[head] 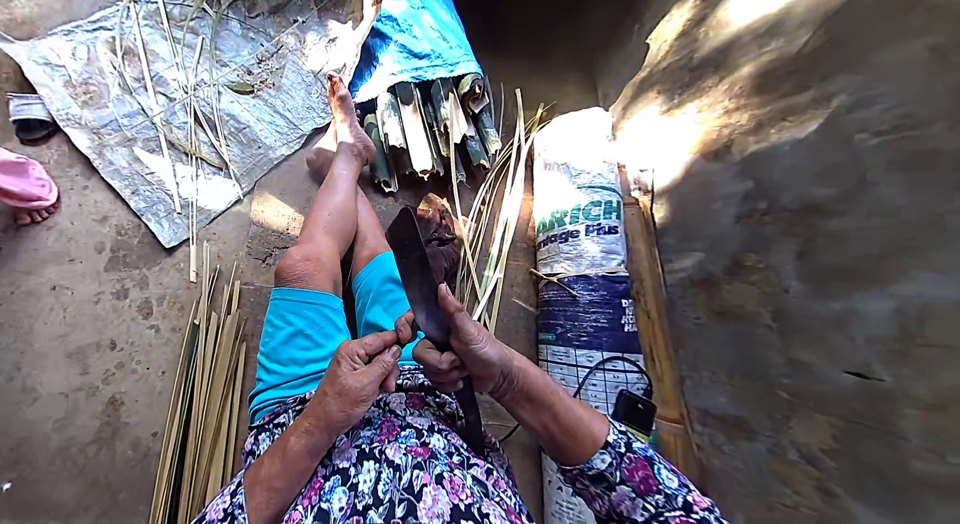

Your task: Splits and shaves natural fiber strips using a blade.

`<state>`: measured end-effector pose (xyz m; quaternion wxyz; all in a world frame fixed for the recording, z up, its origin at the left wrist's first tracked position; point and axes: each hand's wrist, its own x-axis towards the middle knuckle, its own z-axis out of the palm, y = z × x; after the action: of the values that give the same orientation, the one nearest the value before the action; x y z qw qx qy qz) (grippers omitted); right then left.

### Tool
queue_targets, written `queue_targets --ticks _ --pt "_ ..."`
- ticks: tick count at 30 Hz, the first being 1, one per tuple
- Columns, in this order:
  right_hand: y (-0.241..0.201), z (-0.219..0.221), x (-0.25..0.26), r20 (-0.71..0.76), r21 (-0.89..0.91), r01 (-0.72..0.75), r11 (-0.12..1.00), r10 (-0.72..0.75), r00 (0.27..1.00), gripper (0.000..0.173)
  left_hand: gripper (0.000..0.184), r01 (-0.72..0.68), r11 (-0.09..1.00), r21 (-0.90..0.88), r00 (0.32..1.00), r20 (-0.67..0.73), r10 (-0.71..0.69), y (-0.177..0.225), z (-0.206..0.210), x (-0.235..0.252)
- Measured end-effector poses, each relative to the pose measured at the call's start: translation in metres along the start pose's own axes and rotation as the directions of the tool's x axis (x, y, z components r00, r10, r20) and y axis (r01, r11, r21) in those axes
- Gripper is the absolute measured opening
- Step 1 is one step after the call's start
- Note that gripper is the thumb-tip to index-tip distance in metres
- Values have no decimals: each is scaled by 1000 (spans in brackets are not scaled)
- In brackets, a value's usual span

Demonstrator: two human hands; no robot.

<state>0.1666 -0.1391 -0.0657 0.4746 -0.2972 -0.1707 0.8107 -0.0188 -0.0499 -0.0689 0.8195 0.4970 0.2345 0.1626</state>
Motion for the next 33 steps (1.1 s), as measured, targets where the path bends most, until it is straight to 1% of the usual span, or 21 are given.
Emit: queue_targets --ticks 4,7,9,10,12,15,16,17,18,19,20,22,24,25,26,27,28,29,31,32,33 --pt "1 9 4 7 -26 -5 1000 5 1000 65 24 -35 997 74 999 30 33 -8 1 -3" --pt "-1 7 4 103 -29 -18 999 21 994 69 21 -154 983 101 986 75 146 -12 -2 -5" --pt "-2 6 6 131 -39 -52 998 57 990 73 23 -197 975 107 978 94 187 -14 -6 -8" --pt "-4 6 8 132 -43 -59 997 64 989 75 28 -191 976 106 979 99 181 -12 -9 -9" --pt "-6 4 12 99 -80 -33 996 41 994 87 27 -131 984 119 990 63 124 -6 -9 -8" --pt "-16 0 21 -63 -308 -42 950 24 998 89 32 23 998 60 1000 -8 -22 11 -7 -6" --pt "-21 1 23 -127 -392 -49 919 -2 992 79 39 66 997 38 998 -23 -65 17 -8 -5" --pt "-27 6 25 -188 -462 -38 886 -56 981 59 44 94 995 19 995 -33 -94 24 -10 -4" --pt "-33 13 26 -243 -506 -19 862 -121 962 39 45 98 995 -4 994 -45 -98 29 -12 -3" --pt "-39 22 28 -294 -543 -10 840 -178 939 24 43 83 996 -35 995 -49 -84 34 -13 -2" --pt "-42 30 29 -311 -584 14 812 -239 920 15 41 61 996 -65 997 -33 -64 38 -15 -3" --pt "-46 38 32 -244 -665 110 739 -353 903 10 39 14 994 -108 996 88 -4 44 -26 -4" --pt "-46 39 34 -107 -741 230 631 -449 887 14 40 -59 993 -106 965 249 84 43 -46 3" --pt "-45 39 36 -30 -780 284 558 -486 873 17 50 -118 988 -98 959 247 139 41 -53 11" --pt "-44 39 40 41 -822 325 469 -520 853 20 52 -182 975 -127 970 138 199 38 -54 18" --pt "-42 38 46 113 -863 356 359 -551 827 25 43 -263 941 -214 965 -33 262 35 -48 24" --pt "-41 37 52 174 -892 376 251 -576 799 32 32 -346 893 -287 935 -179 304 33 -39 30" --pt "-40 37 58 217 -908 381 172 -585 781 44 29 -409 844 -346 904 -277 325 30 -30 36" --pt "-38 36 64 266 -929 364 67 -565 781 78 33 -490 776 -397 858 -377 349 23 -17 41" --pt "-37 36 64 269 -939 343 26 -566 779 86 34 -498 763 -412 851 -403 339 21 -13 42" --pt "-35 37 64 261 -949 315 -7 -578 773 87 35 -486 779 -397 850 -424 314 20 -10 41"
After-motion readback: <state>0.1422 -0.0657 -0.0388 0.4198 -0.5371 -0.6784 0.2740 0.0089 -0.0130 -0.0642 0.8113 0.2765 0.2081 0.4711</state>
